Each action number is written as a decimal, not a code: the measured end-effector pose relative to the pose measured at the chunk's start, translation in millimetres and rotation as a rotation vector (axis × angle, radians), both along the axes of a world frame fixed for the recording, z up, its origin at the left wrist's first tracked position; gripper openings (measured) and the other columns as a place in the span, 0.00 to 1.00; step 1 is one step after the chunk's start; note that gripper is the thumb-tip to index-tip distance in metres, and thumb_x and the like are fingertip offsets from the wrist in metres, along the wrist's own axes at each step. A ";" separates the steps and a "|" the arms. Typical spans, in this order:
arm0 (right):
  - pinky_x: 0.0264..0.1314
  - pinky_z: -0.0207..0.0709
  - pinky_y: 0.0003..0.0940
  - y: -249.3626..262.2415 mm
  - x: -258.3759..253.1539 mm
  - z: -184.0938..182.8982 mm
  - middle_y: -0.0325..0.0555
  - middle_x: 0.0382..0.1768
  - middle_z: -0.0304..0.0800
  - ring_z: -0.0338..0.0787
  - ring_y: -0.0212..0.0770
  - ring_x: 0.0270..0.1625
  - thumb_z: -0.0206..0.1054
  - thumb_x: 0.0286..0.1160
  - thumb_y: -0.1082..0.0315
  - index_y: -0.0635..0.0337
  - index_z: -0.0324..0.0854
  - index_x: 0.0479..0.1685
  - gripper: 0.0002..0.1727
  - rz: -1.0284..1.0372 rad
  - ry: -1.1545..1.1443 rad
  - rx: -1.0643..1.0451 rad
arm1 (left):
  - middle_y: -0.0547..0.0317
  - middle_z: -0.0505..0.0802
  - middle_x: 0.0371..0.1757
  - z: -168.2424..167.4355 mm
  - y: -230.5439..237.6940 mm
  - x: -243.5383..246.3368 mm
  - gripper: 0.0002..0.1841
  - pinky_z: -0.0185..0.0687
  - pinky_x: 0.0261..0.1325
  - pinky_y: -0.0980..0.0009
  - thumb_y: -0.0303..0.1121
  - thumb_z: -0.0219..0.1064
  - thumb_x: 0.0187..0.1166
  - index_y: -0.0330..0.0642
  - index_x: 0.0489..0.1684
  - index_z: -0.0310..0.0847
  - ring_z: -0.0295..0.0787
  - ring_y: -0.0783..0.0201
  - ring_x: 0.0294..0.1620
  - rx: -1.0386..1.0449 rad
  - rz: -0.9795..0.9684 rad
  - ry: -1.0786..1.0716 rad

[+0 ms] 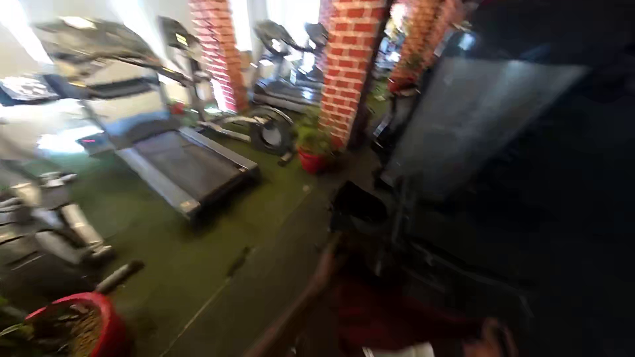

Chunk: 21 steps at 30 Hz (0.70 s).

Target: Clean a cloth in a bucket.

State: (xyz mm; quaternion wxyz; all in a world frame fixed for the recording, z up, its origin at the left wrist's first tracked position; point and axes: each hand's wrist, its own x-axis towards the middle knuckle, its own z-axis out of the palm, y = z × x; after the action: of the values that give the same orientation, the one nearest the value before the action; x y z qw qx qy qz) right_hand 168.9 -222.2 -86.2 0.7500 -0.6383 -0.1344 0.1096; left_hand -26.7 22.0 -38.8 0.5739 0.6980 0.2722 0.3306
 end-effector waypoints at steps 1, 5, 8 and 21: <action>0.39 0.86 0.26 -4.4 4.4 9.9 0.31 0.40 0.83 0.87 0.23 0.37 0.49 0.93 0.60 0.61 0.70 0.67 0.17 -0.078 0.076 -0.031 | 0.48 0.91 0.48 -2.7 7.8 -2.3 0.15 0.88 0.51 0.62 0.31 0.60 0.88 0.33 0.66 0.78 0.89 0.62 0.44 -0.016 0.000 0.052; 0.36 0.89 0.31 -29.4 31.2 38.5 0.35 0.34 0.85 0.89 0.30 0.31 0.52 0.92 0.64 0.61 0.75 0.58 0.12 -0.159 0.104 -0.052 | 0.48 0.92 0.39 17.9 23.9 -2.2 0.11 0.84 0.33 0.62 0.29 0.61 0.88 0.36 0.61 0.80 0.86 0.61 0.29 0.145 -0.016 0.104; 0.39 0.92 0.33 -48.0 49.6 49.2 0.35 0.33 0.89 0.92 0.32 0.32 0.53 0.91 0.65 0.61 0.79 0.52 0.11 -0.124 0.006 -0.071 | 0.48 0.94 0.42 32.6 36.1 17.1 0.10 0.92 0.45 0.61 0.24 0.63 0.84 0.30 0.56 0.83 0.92 0.62 0.37 0.211 -0.048 0.014; 0.40 0.89 0.28 -109.2 129.0 56.5 0.42 0.35 0.91 0.90 0.28 0.30 0.63 0.86 0.68 0.67 0.86 0.52 0.11 -0.117 -0.199 -0.297 | 0.47 0.93 0.38 29.1 30.6 143.4 0.08 0.94 0.39 0.58 0.27 0.66 0.83 0.29 0.48 0.85 0.93 0.60 0.32 0.312 -0.197 0.080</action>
State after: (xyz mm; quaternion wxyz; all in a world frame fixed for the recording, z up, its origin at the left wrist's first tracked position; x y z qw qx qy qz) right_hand 297.9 -331.4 -29.7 0.6356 -0.7564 -0.1531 0.0209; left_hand 116.7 52.5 -9.7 0.4771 0.8144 0.1707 0.2827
